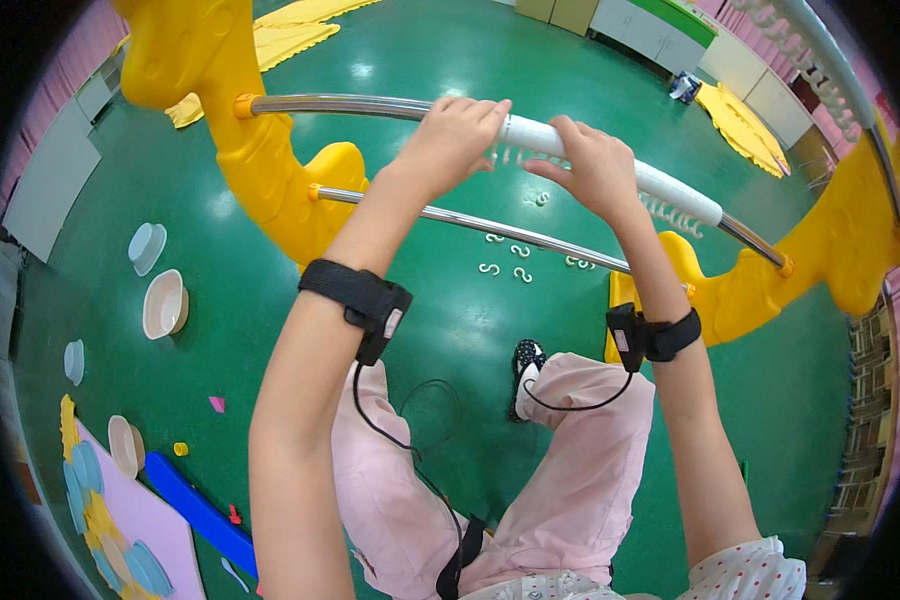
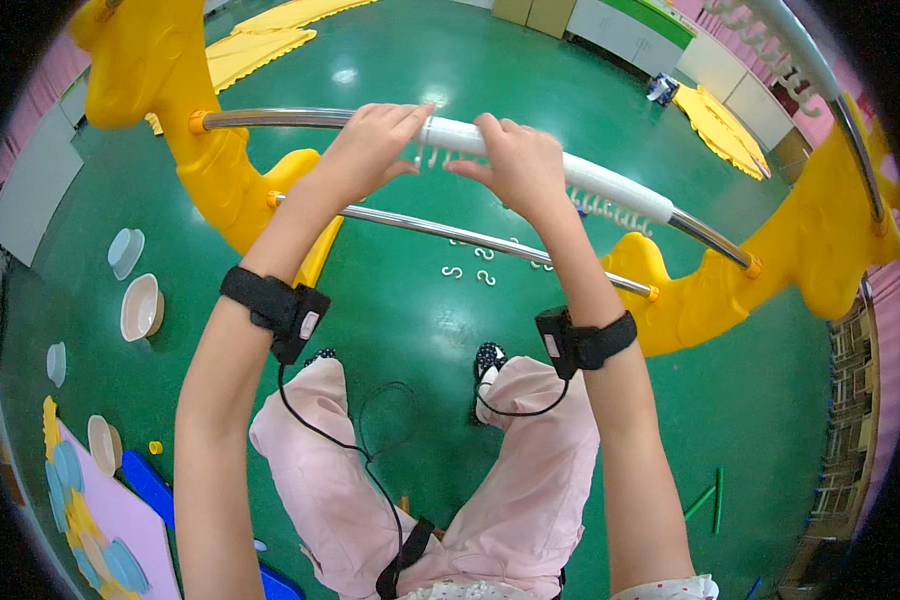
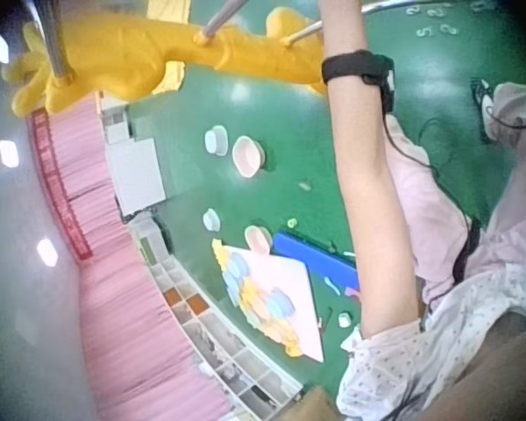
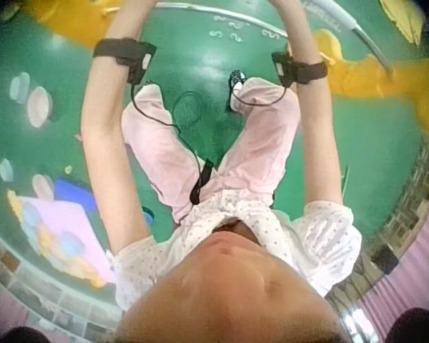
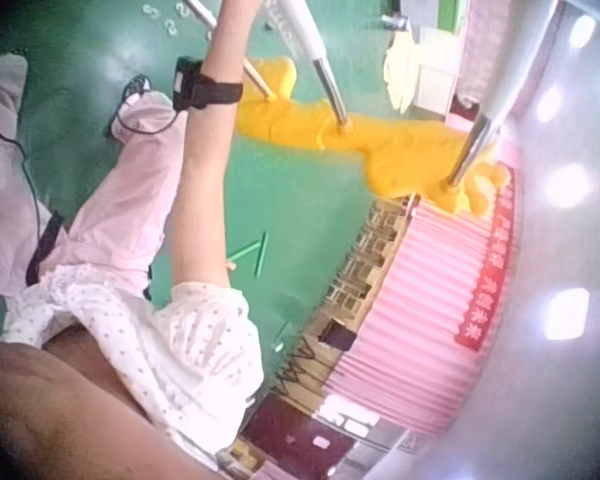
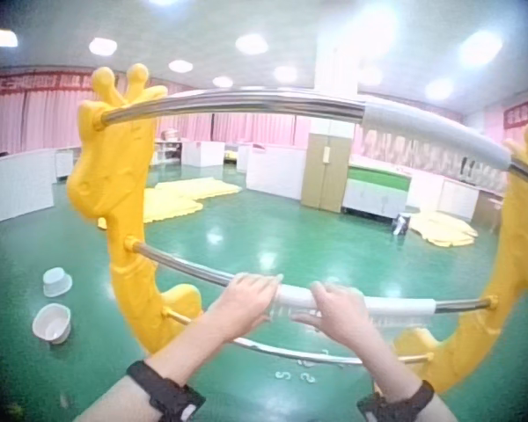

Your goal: The person picks up white plastic hooks from the floor and places them onto a horizontal metal rod of a yellow activity stand.

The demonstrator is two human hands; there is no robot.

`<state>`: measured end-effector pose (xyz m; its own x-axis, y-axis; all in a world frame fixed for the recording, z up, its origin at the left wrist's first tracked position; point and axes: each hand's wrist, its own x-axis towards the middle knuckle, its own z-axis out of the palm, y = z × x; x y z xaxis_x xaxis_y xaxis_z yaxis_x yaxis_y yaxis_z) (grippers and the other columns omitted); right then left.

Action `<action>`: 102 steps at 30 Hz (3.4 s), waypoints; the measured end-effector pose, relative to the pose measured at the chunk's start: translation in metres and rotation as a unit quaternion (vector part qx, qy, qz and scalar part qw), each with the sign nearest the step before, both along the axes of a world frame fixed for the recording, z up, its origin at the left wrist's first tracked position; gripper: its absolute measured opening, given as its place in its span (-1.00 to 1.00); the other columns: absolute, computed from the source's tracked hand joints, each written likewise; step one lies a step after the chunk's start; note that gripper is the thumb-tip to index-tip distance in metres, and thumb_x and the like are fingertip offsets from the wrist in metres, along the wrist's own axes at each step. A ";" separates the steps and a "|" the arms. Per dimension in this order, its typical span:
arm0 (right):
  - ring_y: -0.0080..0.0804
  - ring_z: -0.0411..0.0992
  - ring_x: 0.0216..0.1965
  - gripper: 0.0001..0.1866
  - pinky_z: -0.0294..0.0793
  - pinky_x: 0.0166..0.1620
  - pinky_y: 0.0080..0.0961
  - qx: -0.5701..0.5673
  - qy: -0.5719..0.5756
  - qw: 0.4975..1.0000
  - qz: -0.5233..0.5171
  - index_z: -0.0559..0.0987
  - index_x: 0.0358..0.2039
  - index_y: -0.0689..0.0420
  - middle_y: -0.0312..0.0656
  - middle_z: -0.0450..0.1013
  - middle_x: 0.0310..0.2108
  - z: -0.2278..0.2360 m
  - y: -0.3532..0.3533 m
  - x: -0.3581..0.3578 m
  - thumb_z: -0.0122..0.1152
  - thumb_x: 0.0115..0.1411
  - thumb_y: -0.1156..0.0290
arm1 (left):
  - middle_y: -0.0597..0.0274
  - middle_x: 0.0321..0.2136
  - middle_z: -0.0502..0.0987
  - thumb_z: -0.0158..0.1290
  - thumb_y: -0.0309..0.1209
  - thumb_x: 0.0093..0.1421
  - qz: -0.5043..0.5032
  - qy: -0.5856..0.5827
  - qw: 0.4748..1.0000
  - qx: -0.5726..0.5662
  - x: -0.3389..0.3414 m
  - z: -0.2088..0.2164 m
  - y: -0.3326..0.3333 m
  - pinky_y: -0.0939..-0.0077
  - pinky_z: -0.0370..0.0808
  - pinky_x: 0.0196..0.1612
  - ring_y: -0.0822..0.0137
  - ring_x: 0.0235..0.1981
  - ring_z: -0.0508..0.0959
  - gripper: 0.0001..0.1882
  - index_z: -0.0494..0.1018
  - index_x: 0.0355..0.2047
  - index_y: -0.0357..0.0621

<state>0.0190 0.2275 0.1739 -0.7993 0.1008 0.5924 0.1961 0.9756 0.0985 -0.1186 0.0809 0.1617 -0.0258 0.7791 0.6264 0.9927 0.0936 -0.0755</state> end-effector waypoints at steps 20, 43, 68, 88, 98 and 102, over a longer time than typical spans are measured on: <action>-0.19 0.45 -0.27 -0.70 0.44 -0.25 -0.35 -0.006 -0.664 0.748 0.013 0.51 -0.28 0.09 -0.09 0.46 -0.31 -0.297 -0.085 0.018 0.08 -0.08 0.31 | 0.08 0.14 0.13 0.13 -0.43 -0.07 0.006 -0.274 0.524 -0.807 0.085 -0.224 -0.107 0.13 0.18 0.07 0.03 0.04 0.28 -0.22 0.03 0.17 -0.04; -0.04 0.17 0.08 -0.58 0.10 0.11 -0.28 -0.389 -0.077 0.909 0.127 0.35 -0.07 0.26 0.07 0.23 0.01 -0.575 0.001 -0.051 -0.02 -0.02 0.58 | 0.11 0.09 0.15 -0.10 -0.39 0.06 0.184 -0.433 0.882 0.027 0.031 -0.564 0.043 0.16 0.02 0.16 0.13 0.14 0.12 -0.48 0.15 0.08 -0.05; 0.01 0.43 -0.49 -0.52 0.42 -0.33 -0.19 -0.423 -0.306 0.815 -0.251 0.32 -0.05 -0.18 -0.02 0.45 -0.55 -0.539 -0.040 -0.004 0.02 -0.06 0.35 | 0.27 -0.34 0.41 -0.03 -0.30 0.04 0.298 -0.313 0.852 -0.296 0.041 -0.553 0.036 0.33 0.30 -0.25 0.31 -0.27 0.45 -0.70 0.33 -0.16 0.25; -0.56 0.40 -0.42 -0.73 0.41 -0.36 -0.62 -0.586 0.096 0.805 -0.014 0.44 -0.20 0.32 -0.16 0.47 -0.39 -0.234 -0.119 0.058 0.05 0.11 0.45 | 0.02 -0.50 0.52 -0.15 -0.03 0.11 0.263 -0.595 0.759 -0.025 0.116 -0.190 -0.037 0.19 0.40 -0.35 -0.01 -0.41 0.51 -0.61 0.44 -0.38 -0.09; -0.54 0.41 -0.32 -0.65 0.45 -0.30 -0.56 -0.893 0.178 0.371 0.184 0.41 -0.18 0.16 -0.26 0.41 -0.31 -0.044 -0.033 0.165 -0.13 0.23 0.14 | 0.25 -0.48 0.45 -0.17 -0.31 0.20 -0.118 -0.536 0.836 -0.023 0.172 -0.010 0.038 0.54 0.35 -0.36 0.44 -0.42 0.43 -0.76 0.43 -0.28 -0.17; -0.55 0.40 -0.31 -0.69 0.46 -0.27 -0.55 -0.870 0.214 0.408 0.175 0.41 -0.20 0.12 -0.31 0.40 -0.32 -0.037 0.002 0.200 -0.12 0.23 0.16 | 0.17 -0.56 0.34 -0.09 -0.34 0.13 -0.151 -0.365 0.918 -0.023 0.214 0.024 0.069 0.49 0.37 -0.43 0.21 -0.50 0.44 -0.80 0.47 -0.24 0.09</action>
